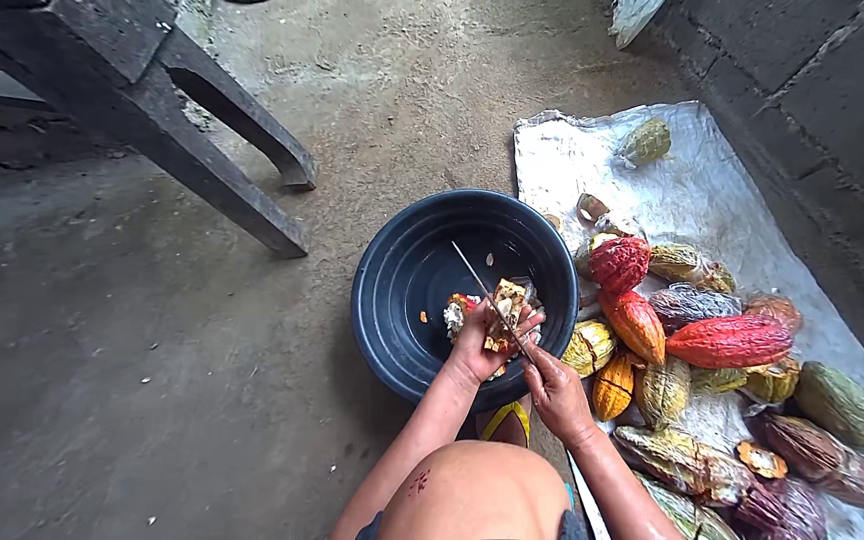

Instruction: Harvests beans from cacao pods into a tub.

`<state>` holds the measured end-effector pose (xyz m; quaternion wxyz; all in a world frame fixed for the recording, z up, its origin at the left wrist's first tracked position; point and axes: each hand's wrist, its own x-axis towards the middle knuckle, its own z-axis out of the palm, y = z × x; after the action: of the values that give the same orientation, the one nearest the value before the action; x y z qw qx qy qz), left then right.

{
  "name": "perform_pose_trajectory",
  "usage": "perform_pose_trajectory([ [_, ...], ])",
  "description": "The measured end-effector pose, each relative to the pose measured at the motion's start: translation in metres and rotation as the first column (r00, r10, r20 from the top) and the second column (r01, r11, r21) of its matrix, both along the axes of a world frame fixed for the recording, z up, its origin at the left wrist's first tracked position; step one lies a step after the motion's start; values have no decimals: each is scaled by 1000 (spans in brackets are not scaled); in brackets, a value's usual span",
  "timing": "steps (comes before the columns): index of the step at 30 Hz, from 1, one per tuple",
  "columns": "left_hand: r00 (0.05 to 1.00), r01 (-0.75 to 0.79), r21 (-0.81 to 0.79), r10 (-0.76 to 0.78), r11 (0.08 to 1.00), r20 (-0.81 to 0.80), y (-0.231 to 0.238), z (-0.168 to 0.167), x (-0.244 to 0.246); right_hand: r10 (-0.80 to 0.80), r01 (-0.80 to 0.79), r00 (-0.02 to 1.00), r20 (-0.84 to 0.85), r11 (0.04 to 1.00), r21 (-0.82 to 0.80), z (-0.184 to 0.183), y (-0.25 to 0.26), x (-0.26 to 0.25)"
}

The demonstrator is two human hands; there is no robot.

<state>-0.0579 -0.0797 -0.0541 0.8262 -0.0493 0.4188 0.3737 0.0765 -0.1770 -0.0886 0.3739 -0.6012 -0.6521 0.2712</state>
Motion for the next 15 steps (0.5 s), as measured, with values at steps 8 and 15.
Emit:
perform_pose_trajectory([
  [8, 903, 83, 181, 3, 980, -430, -3, -1, 8, -97, 106, 992, 81, 987, -118, 10, 2, -3],
  [15, 371, 488, 227, 35, 843, -928, 12, -12, -29, -156, 155, 987, -28, 987, -40, 5, -9, 23],
])
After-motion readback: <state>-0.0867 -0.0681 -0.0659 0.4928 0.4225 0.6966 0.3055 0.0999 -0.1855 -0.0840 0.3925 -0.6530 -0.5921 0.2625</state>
